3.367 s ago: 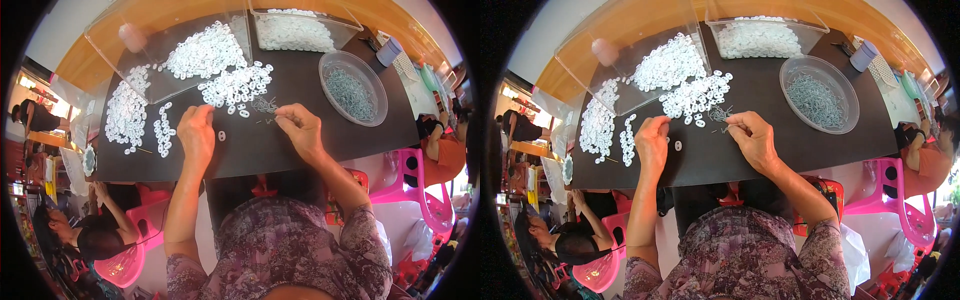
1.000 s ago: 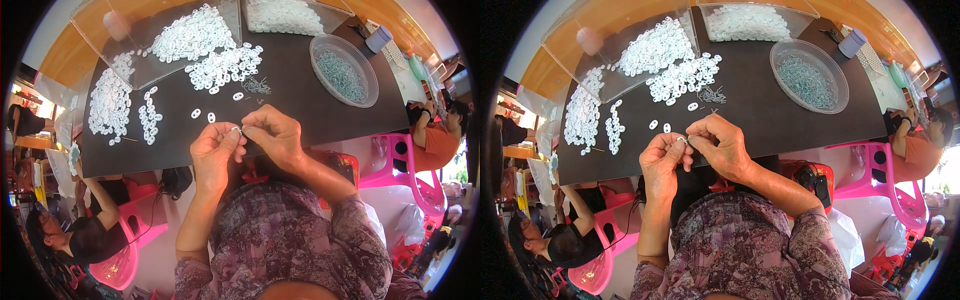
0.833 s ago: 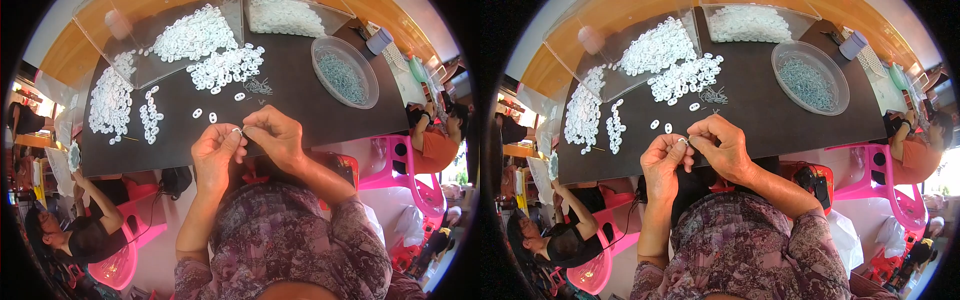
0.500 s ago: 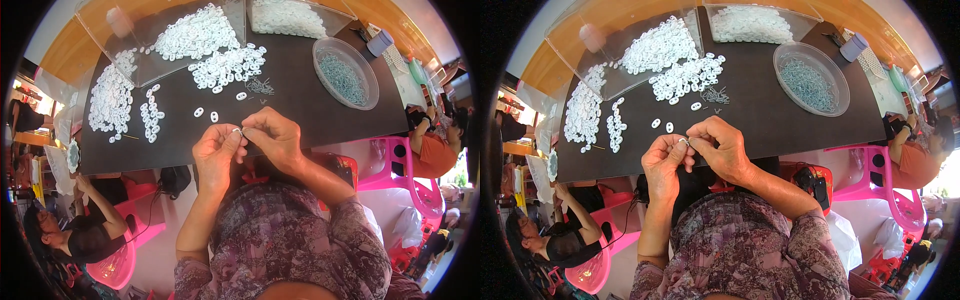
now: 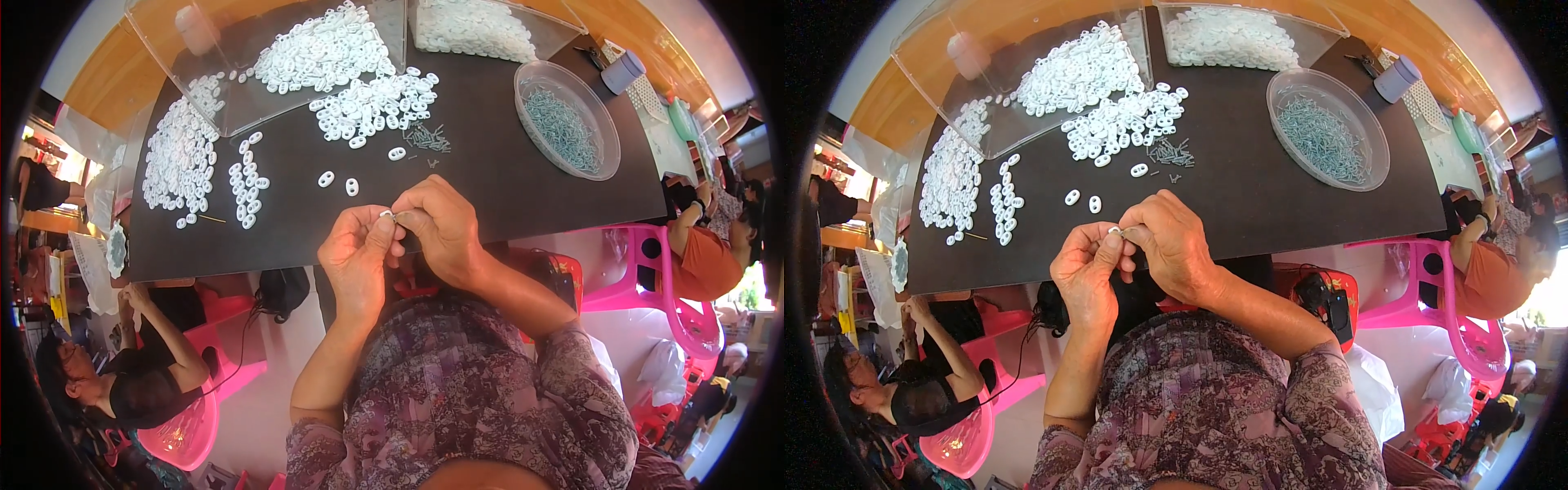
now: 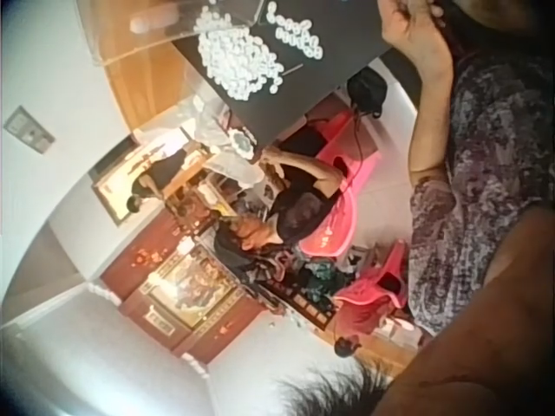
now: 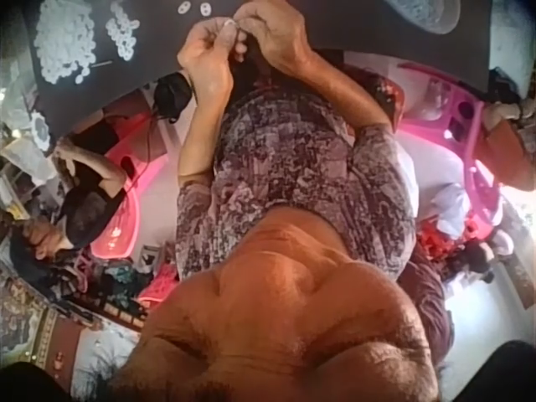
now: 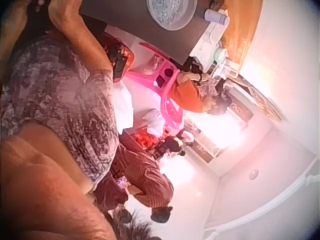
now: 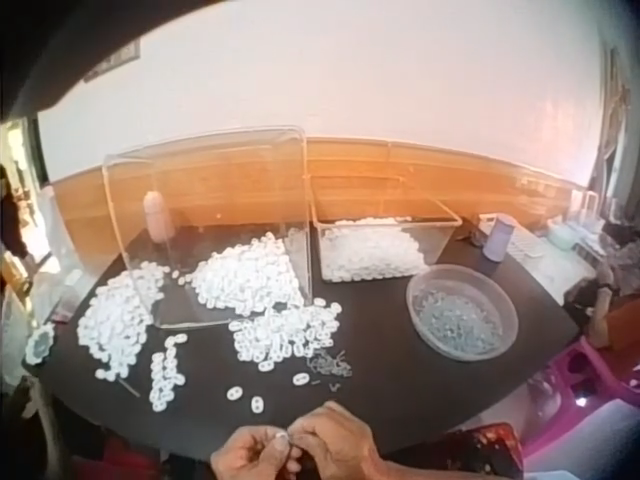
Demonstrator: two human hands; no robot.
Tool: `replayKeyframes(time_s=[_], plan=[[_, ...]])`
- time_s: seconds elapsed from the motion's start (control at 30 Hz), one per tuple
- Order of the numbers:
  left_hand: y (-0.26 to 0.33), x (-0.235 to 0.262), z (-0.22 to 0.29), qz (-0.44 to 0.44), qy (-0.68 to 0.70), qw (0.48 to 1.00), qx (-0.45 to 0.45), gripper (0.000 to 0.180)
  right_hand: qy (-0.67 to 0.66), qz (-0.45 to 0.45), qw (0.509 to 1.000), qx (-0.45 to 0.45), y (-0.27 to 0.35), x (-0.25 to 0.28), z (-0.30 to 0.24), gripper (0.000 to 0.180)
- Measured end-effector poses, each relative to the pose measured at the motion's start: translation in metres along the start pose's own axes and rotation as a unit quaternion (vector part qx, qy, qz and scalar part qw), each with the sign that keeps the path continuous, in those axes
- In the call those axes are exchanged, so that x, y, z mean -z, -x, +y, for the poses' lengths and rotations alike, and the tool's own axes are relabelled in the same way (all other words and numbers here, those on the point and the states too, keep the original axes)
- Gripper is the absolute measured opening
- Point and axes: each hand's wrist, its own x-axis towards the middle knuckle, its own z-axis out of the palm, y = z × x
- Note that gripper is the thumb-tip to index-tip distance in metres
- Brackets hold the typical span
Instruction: The recorder is assembling small hardware components by manually inserting metal pins into white plastic parts at a workbench.
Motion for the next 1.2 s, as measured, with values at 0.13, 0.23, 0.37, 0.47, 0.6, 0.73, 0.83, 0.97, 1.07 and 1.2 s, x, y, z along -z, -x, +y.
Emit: replayKeyframes(time_s=[0.13, 0.23, 0.37, 0.47, 0.6, 0.73, 0.83, 0.97, 1.07, 1.2], plan=[[0.005, -0.004, -0.006, 0.033, -0.030, 0.998, -0.035, 0.008, 0.015, -0.004, 1.000, 0.014, 0.002, -0.005, 0.002, 0.013], [0.004, -0.003, -0.008, 0.035, -0.041, 0.997, -0.050, 0.009, 0.007, -0.009, 1.000, 0.009, 0.003, -0.006, 0.003, 0.012], [0.003, 0.007, -0.005, 0.018, -0.020, 0.999, -0.025, 0.010, -0.011, -0.020, 1.000, -0.005, 0.002, -0.007, 0.000, 0.010], [0.003, 0.010, -0.004, 0.006, -0.013, 1.000, -0.023, 0.010, -0.026, -0.033, 0.999, -0.029, 0.001, -0.005, -0.003, 0.009], [0.004, 0.008, -0.006, 0.021, -0.011, 0.999, -0.034, 0.012, -0.036, -0.032, 0.996, -0.078, 0.003, -0.005, -0.006, 0.006], [0.006, 0.007, -0.006, 0.026, -0.012, 0.999, -0.039, 0.012, -0.085, -0.016, 0.986, -0.140, 0.007, -0.008, -0.005, 0.003], [0.007, 0.006, -0.006, 0.025, -0.007, 0.999, -0.040, 0.011, -0.082, -0.021, 0.987, -0.137, 0.006, -0.008, -0.005, 0.002], [0.010, 0.004, -0.009, 0.023, -0.012, 0.998, -0.060, 0.010, -0.029, -0.036, 0.994, -0.095, 0.008, -0.011, -0.005, 0.005], [0.012, 0.006, -0.015, 0.025, -0.035, 0.995, -0.088, 0.010, -0.008, -0.032, 0.999, -0.030, 0.008, -0.015, -0.001, 0.008], [0.013, 0.007, -0.013, 0.031, -0.043, 0.995, -0.080, 0.011, 0.015, -0.045, 0.999, 0.005, 0.005, -0.015, -0.001, 0.009]])
